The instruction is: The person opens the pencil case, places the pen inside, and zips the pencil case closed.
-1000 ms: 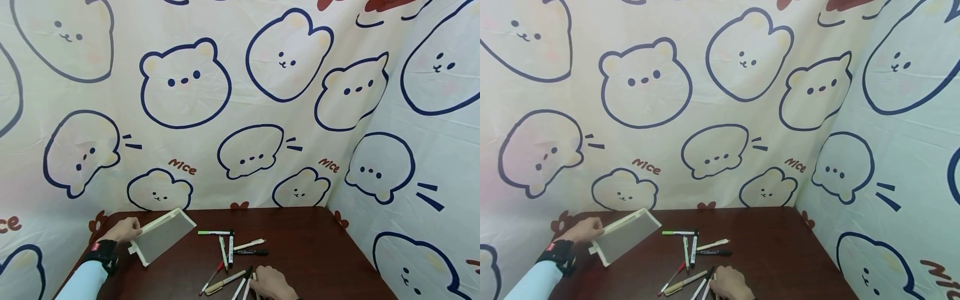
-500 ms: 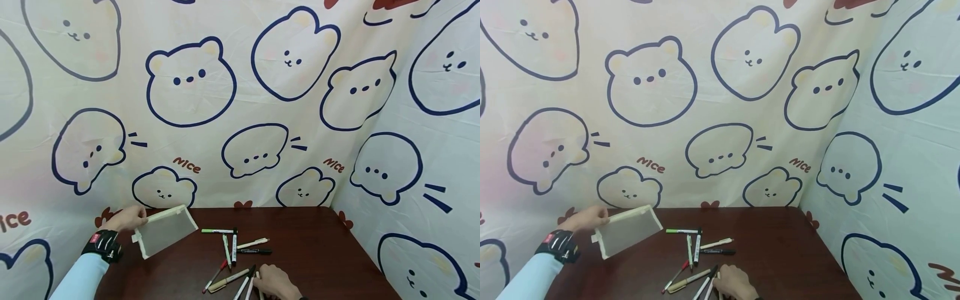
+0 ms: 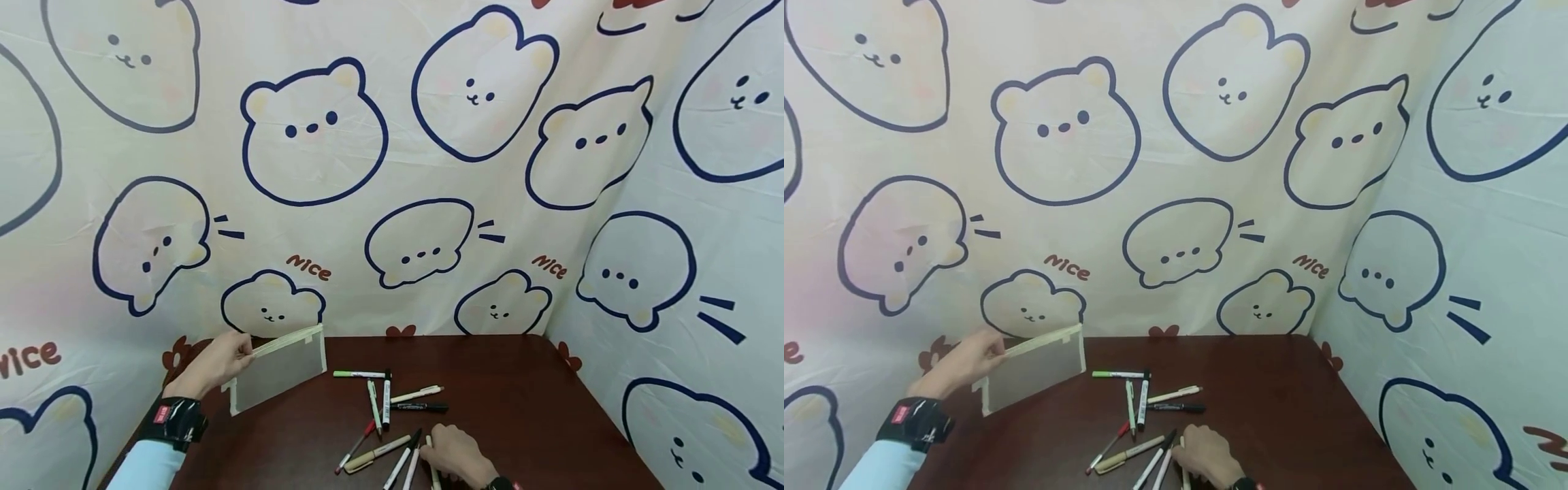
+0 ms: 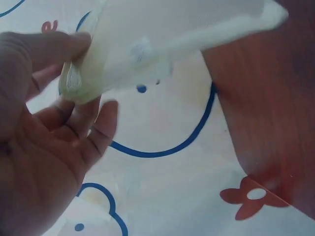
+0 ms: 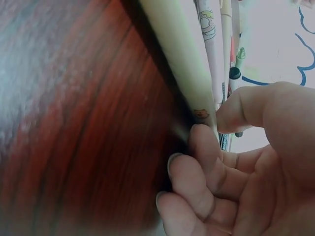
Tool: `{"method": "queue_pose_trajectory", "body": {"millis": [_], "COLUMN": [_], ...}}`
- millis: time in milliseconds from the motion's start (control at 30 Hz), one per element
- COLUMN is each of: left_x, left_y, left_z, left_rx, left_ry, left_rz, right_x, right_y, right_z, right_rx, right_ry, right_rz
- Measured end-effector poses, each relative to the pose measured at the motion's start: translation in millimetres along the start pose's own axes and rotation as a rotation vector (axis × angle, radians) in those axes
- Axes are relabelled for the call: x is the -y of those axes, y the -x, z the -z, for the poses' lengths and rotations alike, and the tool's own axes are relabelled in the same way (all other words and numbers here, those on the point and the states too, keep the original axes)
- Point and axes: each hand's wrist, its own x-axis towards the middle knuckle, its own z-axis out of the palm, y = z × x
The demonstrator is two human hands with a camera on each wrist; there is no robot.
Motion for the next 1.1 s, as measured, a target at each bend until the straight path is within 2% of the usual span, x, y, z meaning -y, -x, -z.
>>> {"method": "queue_pose_trajectory", "body": {"millis": [133, 233, 300, 367, 500, 567, 633, 700, 933, 1100], "left_x": [0.9, -3.1, -6.4, -9.7, -17.3, -21.6, -25.8, -29.0, -34.4, -35.7], "left_y": [9.8, 15.1, 16.2, 15.8, 15.5, 17.6, 21.0, 25.0, 35.3, 34.9], "left_z": [-8.0, -14.2, -17.7, -20.3, -24.0, -26.2, -28.7, -31.4, -38.4, -43.5], "left_rx": [-0.007, 0.003, -0.021, -0.089, -0.26, -0.292, -0.277, -0.235, -0.056, -0.007], "left_ry": [-0.003, 0.001, -0.016, -0.068, -0.177, -0.199, -0.191, -0.17, -0.105, -0.063], "left_rz": [-0.078, -0.084, -0.077, -0.098, -0.189, -0.222, -0.226, -0.202, -0.05, -0.01], "right_x": [1, 2, 2, 1, 0, 0, -1, -1, -2, -4], "right_y": [-1.0, -0.3, -0.5, -0.8, -1.6, -1.6, -1.7, -1.9, -2.9, -3.2], "right_z": [-1, -1, 0, 0, 0, -1, -1, -2, -2, -1], "right_rx": [-0.015, -0.021, -0.029, -0.037, -0.036, -0.029, -0.025, -0.024, -0.019, -0.013], "right_ry": [0.01, 0.014, 0.018, 0.026, 0.027, 0.019, 0.016, 0.015, 0.01, 0.001], "right_rz": [0.016, 0.001, -0.004, -0.002, -0.001, -0.004, -0.004, 0.001, 0.004, -0.003]}}
